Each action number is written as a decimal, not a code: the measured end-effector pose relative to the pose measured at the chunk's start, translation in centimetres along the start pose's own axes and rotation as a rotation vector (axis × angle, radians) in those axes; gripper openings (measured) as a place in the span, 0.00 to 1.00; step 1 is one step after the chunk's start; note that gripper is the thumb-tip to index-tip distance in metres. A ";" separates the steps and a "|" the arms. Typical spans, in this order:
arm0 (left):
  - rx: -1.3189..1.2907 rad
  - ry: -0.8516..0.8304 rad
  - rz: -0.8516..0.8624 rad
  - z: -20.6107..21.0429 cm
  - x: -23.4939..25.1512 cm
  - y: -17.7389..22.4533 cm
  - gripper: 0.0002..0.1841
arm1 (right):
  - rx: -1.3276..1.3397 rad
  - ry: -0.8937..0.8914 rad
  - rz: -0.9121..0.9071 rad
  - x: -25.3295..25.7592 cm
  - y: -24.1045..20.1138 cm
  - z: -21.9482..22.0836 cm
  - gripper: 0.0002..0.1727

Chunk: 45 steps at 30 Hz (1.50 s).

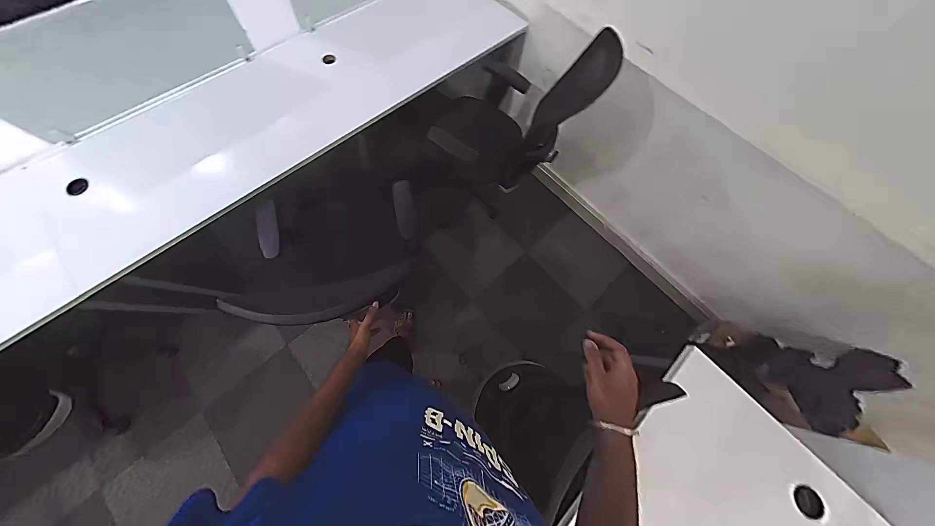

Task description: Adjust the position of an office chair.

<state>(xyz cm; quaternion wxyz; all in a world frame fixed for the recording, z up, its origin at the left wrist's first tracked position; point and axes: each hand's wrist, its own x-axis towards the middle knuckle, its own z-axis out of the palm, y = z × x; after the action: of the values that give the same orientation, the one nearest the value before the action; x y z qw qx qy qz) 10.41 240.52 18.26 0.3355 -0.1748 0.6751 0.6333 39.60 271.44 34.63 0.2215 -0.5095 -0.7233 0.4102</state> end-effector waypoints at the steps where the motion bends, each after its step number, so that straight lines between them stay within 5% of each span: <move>1: -0.082 0.056 0.026 -0.9 -0.1 -0.3 0.40 | 0.002 -0.128 0.011 2.2 -1.8 2.8 0.24; 4: -0.315 0.300 0.139 -5.2 -1.2 1.7 0.36 | 0.066 -0.555 0.202 6.2 -7.4 12.8 0.28; 6: -0.545 0.496 0.204 -9.8 -0.8 5.8 0.43 | 0.094 -0.815 0.398 6.3 -9.9 19.9 0.34; 8: -0.688 0.544 0.197 -15.4 0.8 8.7 0.49 | 0.108 -1.009 0.584 4.2 -10.4 26.0 0.39; 10: -0.675 0.555 0.174 -18.7 2.9 11.1 0.41 | 0.185 -1.137 0.727 2.3 -10.8 31.0 0.45; 12: -0.506 0.625 0.090 -19.4 5.1 12.3 0.31 | 0.305 -1.048 0.799 0.9 -11.7 34.4 0.45; 15: -0.373 0.759 -0.010 -17.8 5.7 11.8 0.41 | 0.311 -0.668 0.640 0.5 -12.8 37.3 0.36; 20: -0.581 0.863 -0.006 -11.0 2.6 9.3 0.37 | 0.266 -0.494 0.462 6.0 -14.4 38.6 0.27; 26: -0.662 0.967 -0.028 -4.7 4.8 12.6 0.35 | 0.238 -0.587 0.372 15.1 -18.5 42.1 0.24; 34: -0.539 1.043 0.053 -8.8 10.9 17.6 0.30 | 0.131 -0.846 0.407 18.0 -22.2 47.5 0.26; 45: -0.658 1.138 0.090 -13.9 19.0 23.8 0.31 | 0.094 -0.980 0.397 20.6 -30.5 59.5 0.31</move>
<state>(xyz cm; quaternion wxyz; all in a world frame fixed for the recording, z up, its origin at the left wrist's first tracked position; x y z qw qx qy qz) -22.11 233.84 22.67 -0.1716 -0.5476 0.5249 0.6287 -29.17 264.11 23.95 -0.2015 -0.3747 -0.6126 0.6661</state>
